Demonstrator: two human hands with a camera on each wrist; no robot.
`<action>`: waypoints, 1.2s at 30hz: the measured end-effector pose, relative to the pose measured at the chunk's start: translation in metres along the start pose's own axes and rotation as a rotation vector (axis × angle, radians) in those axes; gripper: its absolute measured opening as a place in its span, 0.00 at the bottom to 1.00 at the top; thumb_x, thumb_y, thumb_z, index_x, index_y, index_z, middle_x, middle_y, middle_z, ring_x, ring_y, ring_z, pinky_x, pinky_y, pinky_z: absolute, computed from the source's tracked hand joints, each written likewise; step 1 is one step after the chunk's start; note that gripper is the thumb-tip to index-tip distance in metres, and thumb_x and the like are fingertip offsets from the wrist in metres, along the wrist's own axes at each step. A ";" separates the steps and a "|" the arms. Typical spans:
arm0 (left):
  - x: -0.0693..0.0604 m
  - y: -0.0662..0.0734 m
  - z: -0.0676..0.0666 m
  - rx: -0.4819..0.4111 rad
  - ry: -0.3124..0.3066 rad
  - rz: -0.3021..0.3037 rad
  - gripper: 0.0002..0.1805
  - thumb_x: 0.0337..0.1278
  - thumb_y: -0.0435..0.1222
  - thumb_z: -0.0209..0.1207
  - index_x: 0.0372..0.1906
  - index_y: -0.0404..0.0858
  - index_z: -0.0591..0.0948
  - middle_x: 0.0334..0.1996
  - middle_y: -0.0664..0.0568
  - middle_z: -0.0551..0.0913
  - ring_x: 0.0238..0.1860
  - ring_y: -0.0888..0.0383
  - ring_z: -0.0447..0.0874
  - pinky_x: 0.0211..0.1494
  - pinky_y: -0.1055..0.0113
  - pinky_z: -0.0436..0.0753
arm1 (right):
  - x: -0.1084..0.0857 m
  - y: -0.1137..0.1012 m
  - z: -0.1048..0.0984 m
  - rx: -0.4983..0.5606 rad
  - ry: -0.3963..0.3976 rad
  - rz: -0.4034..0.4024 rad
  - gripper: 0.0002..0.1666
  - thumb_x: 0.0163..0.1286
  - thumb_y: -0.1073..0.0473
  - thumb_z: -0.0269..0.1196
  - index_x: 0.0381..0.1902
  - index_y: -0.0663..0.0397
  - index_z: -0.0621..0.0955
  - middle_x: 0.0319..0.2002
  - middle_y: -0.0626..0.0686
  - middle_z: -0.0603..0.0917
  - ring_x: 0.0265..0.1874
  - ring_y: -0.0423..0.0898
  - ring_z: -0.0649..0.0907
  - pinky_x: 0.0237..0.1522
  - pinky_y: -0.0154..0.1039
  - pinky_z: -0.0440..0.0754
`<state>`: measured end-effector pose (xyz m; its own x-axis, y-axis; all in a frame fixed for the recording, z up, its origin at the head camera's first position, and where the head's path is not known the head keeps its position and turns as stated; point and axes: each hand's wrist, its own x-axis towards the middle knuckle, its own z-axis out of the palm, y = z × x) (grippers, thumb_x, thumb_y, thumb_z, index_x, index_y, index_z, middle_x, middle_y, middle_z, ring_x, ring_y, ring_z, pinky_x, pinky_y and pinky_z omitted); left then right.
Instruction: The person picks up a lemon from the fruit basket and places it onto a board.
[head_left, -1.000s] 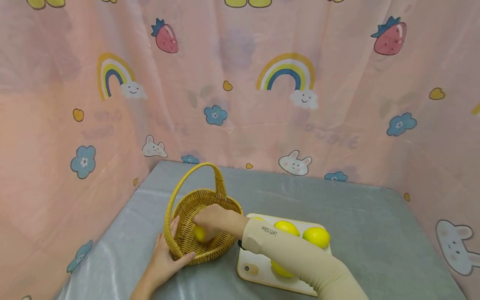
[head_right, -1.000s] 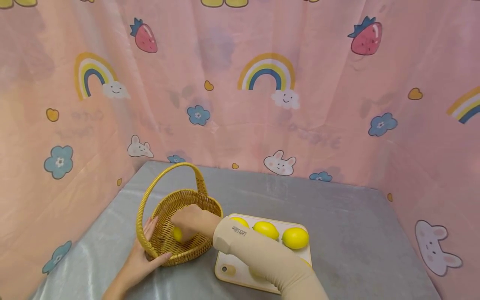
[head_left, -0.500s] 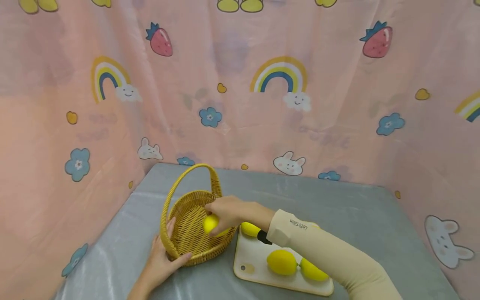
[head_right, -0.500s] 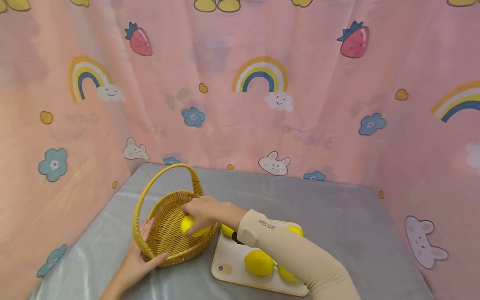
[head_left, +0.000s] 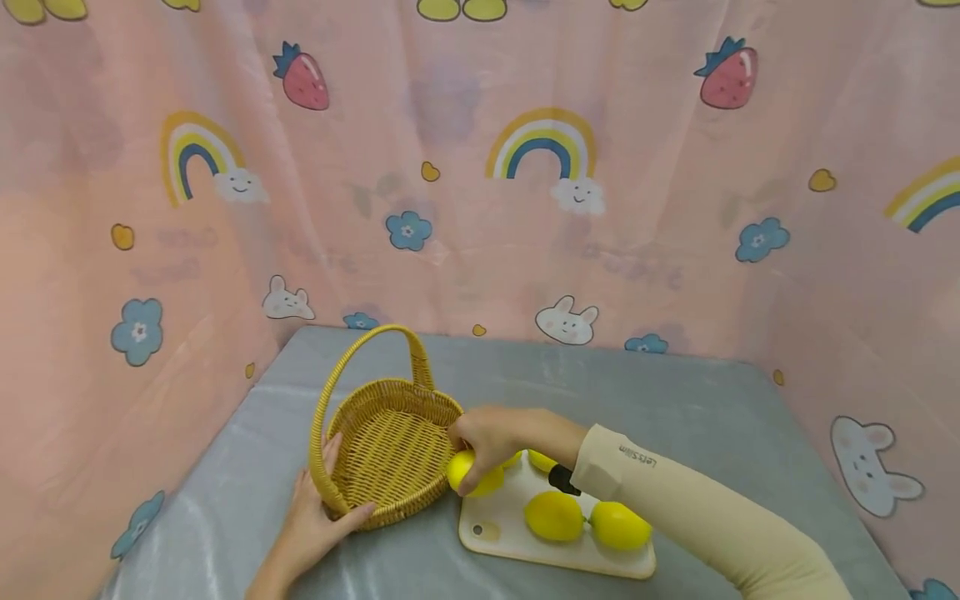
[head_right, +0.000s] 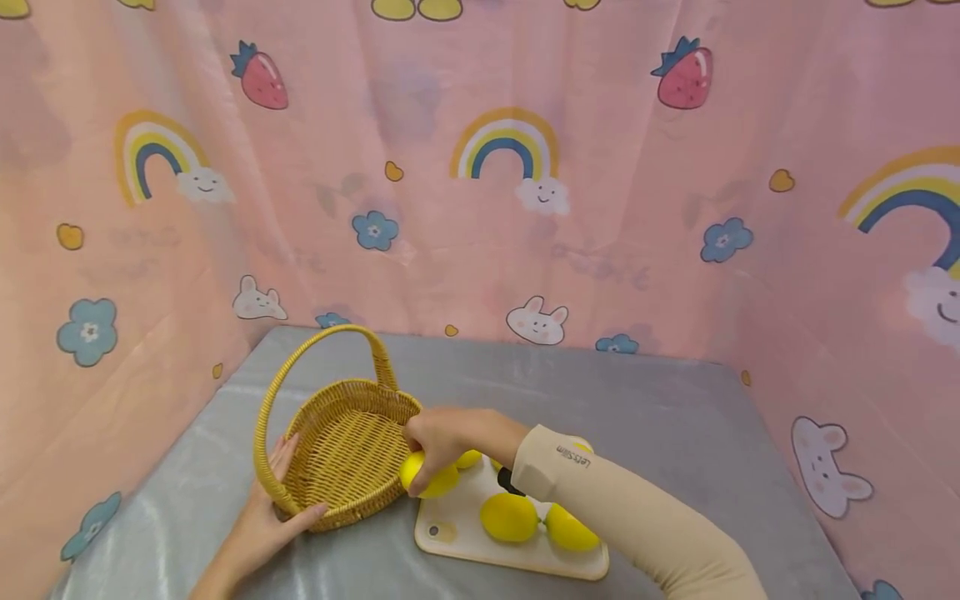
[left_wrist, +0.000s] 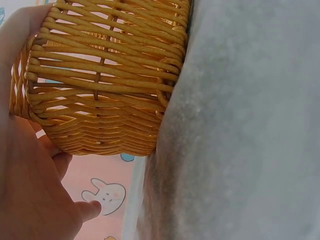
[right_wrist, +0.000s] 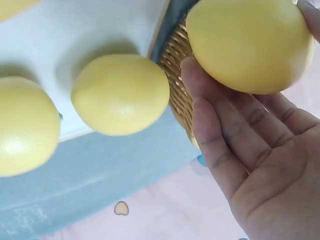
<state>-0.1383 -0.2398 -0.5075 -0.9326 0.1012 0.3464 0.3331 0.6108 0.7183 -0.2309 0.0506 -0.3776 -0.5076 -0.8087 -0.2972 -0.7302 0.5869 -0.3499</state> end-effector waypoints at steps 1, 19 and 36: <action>0.000 0.000 0.000 0.001 -0.003 -0.002 0.58 0.49 0.44 0.73 0.80 0.38 0.51 0.78 0.35 0.50 0.76 0.31 0.43 0.65 0.22 0.40 | -0.001 0.000 0.002 0.004 -0.010 0.005 0.20 0.55 0.46 0.77 0.28 0.49 0.78 0.22 0.41 0.75 0.20 0.36 0.71 0.23 0.28 0.68; 0.000 0.002 -0.001 0.006 -0.010 -0.006 0.58 0.50 0.44 0.73 0.80 0.40 0.50 0.78 0.35 0.48 0.76 0.31 0.42 0.66 0.23 0.40 | -0.004 0.005 0.038 -0.090 -0.029 0.148 0.28 0.47 0.42 0.80 0.21 0.46 0.72 0.20 0.40 0.71 0.19 0.36 0.68 0.22 0.30 0.65; 0.001 0.002 -0.002 0.000 -0.013 -0.009 0.59 0.48 0.44 0.74 0.80 0.39 0.50 0.78 0.34 0.49 0.75 0.29 0.43 0.66 0.23 0.39 | -0.002 0.006 0.051 -0.201 -0.065 0.227 0.30 0.47 0.36 0.79 0.24 0.45 0.72 0.21 0.42 0.68 0.19 0.38 0.65 0.22 0.32 0.61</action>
<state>-0.1378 -0.2400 -0.5043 -0.9371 0.1060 0.3325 0.3250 0.6120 0.7210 -0.2116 0.0578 -0.4242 -0.6423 -0.6499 -0.4062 -0.6809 0.7272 -0.0869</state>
